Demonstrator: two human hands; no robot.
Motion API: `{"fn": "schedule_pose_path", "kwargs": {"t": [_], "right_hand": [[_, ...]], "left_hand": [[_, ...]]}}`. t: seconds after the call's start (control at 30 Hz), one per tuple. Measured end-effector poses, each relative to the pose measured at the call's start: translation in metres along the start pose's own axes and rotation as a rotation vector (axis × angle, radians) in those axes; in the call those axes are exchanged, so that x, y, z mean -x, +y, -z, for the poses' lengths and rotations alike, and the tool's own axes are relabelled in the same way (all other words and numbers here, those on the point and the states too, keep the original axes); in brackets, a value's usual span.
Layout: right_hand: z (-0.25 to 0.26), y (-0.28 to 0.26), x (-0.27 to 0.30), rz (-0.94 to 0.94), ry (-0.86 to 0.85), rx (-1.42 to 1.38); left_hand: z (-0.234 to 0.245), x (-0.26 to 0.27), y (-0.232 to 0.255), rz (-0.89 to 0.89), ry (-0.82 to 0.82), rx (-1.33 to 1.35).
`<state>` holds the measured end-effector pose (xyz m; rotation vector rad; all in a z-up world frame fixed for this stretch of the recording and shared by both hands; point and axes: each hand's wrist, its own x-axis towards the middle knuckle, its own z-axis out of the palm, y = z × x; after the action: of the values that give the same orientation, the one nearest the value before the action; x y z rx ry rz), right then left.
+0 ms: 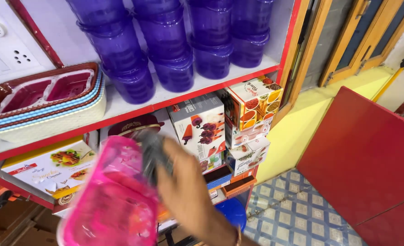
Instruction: The person wipes several plastic containers and trays with a grey cloth. They handle a light blue rectangular container, a brown rectangular tray, a pink divided container, and a clear divided container, wiping each one thoroughly before placing it on a shelf.
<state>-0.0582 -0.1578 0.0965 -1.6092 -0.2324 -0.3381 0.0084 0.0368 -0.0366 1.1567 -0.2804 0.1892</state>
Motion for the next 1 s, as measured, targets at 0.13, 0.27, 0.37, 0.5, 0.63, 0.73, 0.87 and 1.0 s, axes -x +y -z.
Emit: {"fn": "schedule_pose_path", "kwargs": {"t": [0.13,0.27,0.37,0.5,0.63,0.73,0.87,1.0], "right_hand": [[-0.011,0.002,0.001,-0.016,-0.026,0.048],[-0.009,0.001,0.023,0.237,-0.237,0.159],[0.001,-0.003,0.024,0.541,-0.301,0.255],[0.001,-0.007,0.022,0.463,-0.294,0.287],[0.017,-0.004,0.018,-0.003,-0.355,0.108],[0.034,0.003,0.010,-0.131,-0.418,0.072],[0.047,0.013,0.007,-0.063,-0.429,0.177],[0.065,0.019,-0.004,0.197,-0.195,0.006]], "left_hand": [[0.000,-0.002,-0.003,-0.017,0.052,-0.028],[0.007,-0.008,0.005,0.009,0.082,-0.007],[0.010,-0.007,0.011,0.018,0.109,-0.029],[-0.016,0.001,0.014,-0.022,0.141,-0.125],[-0.057,0.006,0.043,-0.163,0.383,-0.834],[-0.066,0.002,0.080,-0.656,0.157,-1.221],[-0.058,-0.006,0.095,-0.195,-0.290,-1.039],[-0.049,-0.005,0.088,0.201,-0.204,-0.952]]}}
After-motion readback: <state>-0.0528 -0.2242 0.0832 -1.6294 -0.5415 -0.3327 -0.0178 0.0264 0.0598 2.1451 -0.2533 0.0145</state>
